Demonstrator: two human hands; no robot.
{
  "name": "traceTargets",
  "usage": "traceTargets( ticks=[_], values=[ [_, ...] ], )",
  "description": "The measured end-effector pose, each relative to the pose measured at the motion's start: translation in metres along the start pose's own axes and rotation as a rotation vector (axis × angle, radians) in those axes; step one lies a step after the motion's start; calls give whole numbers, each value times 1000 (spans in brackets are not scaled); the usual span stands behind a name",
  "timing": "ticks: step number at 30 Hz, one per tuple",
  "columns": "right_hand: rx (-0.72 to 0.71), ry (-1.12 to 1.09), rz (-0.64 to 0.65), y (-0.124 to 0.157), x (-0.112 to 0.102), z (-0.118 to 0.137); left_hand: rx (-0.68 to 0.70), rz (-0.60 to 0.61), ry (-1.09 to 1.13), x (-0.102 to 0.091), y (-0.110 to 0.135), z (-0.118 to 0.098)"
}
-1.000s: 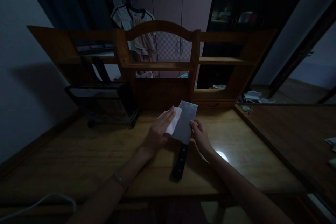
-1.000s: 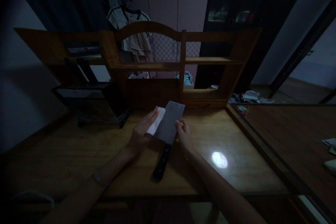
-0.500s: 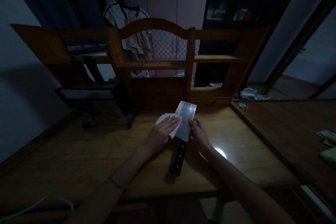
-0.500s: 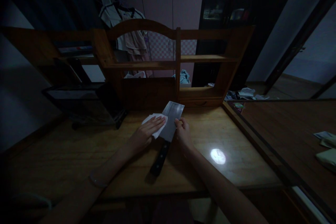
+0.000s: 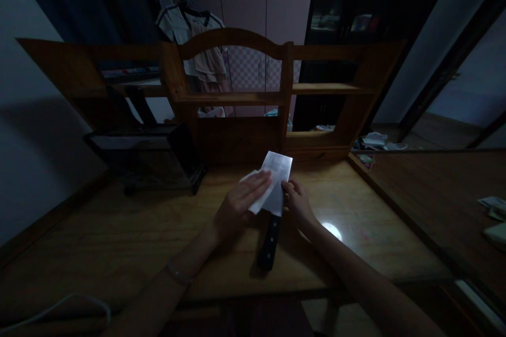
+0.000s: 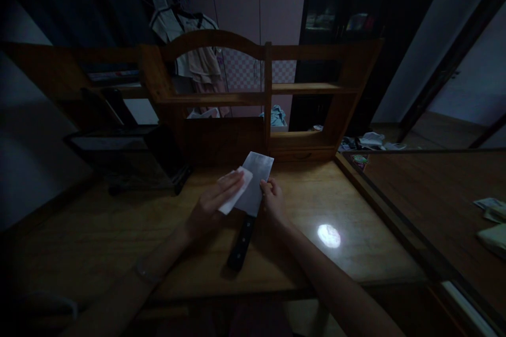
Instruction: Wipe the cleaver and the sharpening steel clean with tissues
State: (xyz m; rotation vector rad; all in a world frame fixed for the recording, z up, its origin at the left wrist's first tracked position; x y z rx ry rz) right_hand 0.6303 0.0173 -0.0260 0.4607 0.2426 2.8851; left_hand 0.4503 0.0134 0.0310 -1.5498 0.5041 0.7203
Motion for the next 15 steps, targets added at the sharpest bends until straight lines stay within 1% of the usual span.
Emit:
traceTargets(
  ticks=[1,3,5,7,9,12,15],
  values=[
    [-8,-13,10,0,1,-1,77,61,16,4,-2,-5],
    [-40,-38,22,-1,1,-1,173,176,27,13,-3,-11],
    [-70,-46,22,-2,-2,-1,206,257,17,21,-3,-10],
    [-77,-35,15,-4,-5,-1,195,298,-2,26,-1,-6],
    [-72,-27,4,-5,-8,1,174,299,-22,26,1,-2],
    [-73,-41,-21,-5,-10,5,116,239,-66,22,3,3],
    [-77,-76,-49,-3,-10,11,-21,142,-128,17,6,13]
  ],
)
Point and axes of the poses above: each hand's wrist, its own y-axis away from the middle knuckle, its own x-axis out of the palm, z = x × y, the point moved 3 cm from there along -y, towards the middle knuckle, and after that the axes turned 12 degrees about x, right-handed, at the moved point
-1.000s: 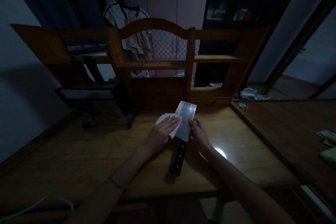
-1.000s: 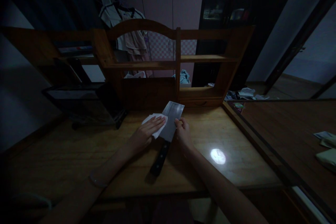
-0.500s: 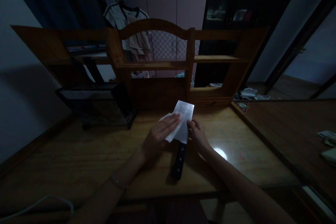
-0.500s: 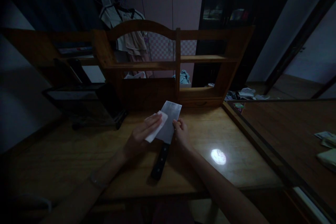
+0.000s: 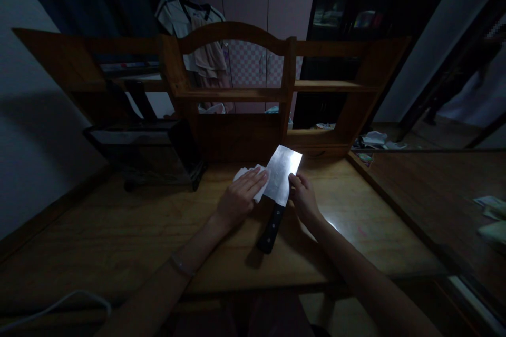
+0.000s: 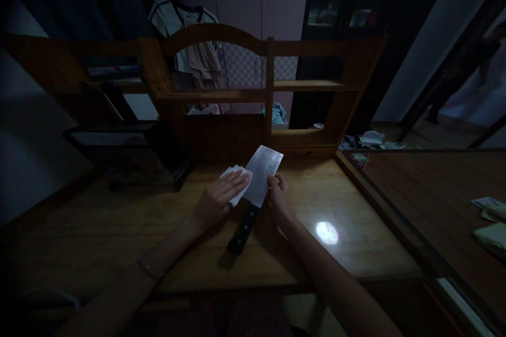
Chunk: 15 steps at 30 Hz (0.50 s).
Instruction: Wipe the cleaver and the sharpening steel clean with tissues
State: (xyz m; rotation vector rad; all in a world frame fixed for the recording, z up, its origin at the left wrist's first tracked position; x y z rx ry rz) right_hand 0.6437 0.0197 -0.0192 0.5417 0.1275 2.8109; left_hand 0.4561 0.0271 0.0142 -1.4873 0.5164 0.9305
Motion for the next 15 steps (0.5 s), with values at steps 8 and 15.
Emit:
traceTargets(
  ticks=[8,15],
  values=[
    [50,14,-11,4,4,-2,-158,-245,26,-19,10,11],
    [71,43,35,0,2,-13,151,50,198,8,0,-12]
  ],
)
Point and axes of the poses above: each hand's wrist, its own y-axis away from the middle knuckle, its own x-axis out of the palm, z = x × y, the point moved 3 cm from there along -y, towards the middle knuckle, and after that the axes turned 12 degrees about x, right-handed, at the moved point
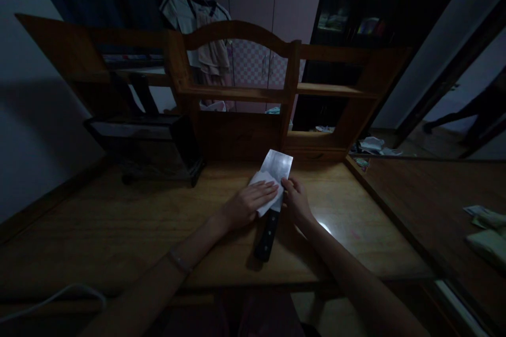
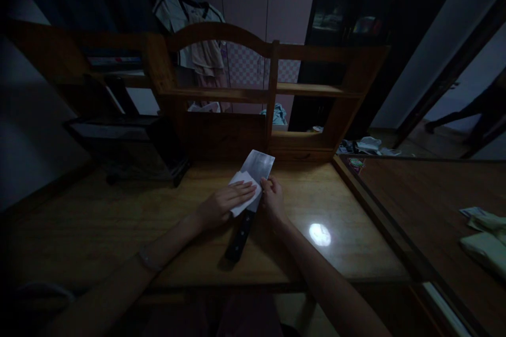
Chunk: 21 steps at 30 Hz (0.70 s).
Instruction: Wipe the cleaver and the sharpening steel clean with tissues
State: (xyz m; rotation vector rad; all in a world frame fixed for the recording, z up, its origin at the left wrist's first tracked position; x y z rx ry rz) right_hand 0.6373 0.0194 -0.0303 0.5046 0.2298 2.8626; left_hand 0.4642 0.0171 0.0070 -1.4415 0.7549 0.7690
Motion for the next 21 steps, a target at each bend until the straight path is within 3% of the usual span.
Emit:
traceTargets(
  ticks=[3,7,11,14,21],
  values=[
    [14,38,1,-2,-4,-1,-202,-74,-44,4,10,19],
    [32,116,58,1,-1,3,-518,-323,-137,-11,33,46],
    [48,205,190,12,13,2,-576,-435,-134,-27,36,47],
    [84,262,284,18,23,-4,-535,-400,-122,-31,23,36],
    [-20,333,307,8,24,-16,-349,-69,-91,-4,6,24]
  ],
)
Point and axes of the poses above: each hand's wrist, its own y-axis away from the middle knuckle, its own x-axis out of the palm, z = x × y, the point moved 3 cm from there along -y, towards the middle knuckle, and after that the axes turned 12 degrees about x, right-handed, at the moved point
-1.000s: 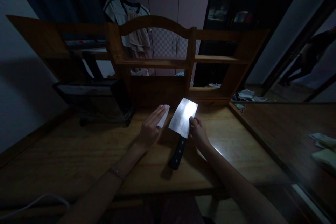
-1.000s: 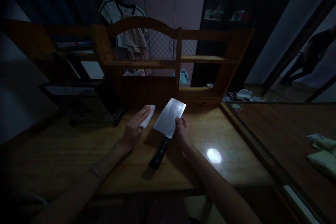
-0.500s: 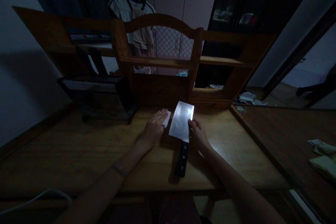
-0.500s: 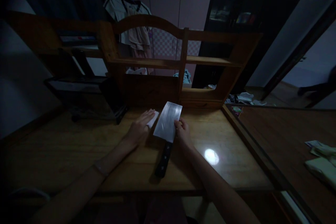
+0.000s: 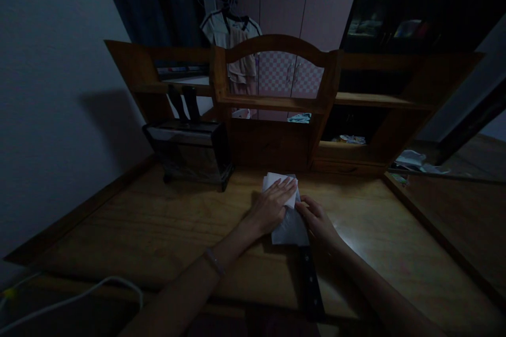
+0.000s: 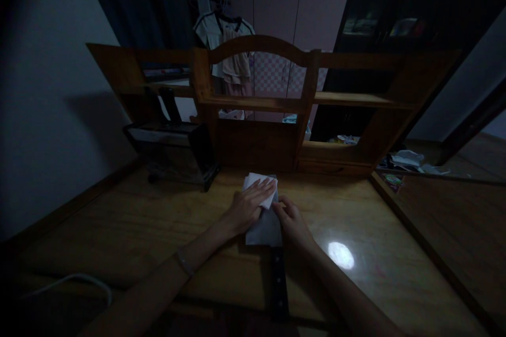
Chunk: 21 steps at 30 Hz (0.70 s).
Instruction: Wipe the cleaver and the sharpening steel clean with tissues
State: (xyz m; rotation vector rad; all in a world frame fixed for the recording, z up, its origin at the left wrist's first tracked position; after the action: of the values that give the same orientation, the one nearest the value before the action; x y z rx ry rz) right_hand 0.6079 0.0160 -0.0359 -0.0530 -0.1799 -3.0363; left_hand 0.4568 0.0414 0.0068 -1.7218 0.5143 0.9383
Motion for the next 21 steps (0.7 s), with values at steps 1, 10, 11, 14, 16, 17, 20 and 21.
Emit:
traceTargets(
  ticks=[1,10,11,14,16,17,20,21],
  values=[
    [0,-4,-5,-1,-1,-2,-1,22,-14,4,2,2],
    [46,35,10,-4,-6,-9,-345,-139,-100,6,23,46],
    [41,29,9,-4,-5,-8,-351,-200,-93,1,21,45],
    [25,26,16,-5,-3,-7,-244,-279,-82,-9,11,29],
    [-8,44,17,-7,-2,-6,-93,-185,-80,-7,2,13],
    [-30,58,15,-7,-2,-5,-34,-137,-78,-4,-1,7],
    [-61,63,2,-7,-1,-3,30,-38,-59,6,-2,1],
    [-52,47,3,-7,-1,-3,18,-26,-55,8,0,4]
  ],
)
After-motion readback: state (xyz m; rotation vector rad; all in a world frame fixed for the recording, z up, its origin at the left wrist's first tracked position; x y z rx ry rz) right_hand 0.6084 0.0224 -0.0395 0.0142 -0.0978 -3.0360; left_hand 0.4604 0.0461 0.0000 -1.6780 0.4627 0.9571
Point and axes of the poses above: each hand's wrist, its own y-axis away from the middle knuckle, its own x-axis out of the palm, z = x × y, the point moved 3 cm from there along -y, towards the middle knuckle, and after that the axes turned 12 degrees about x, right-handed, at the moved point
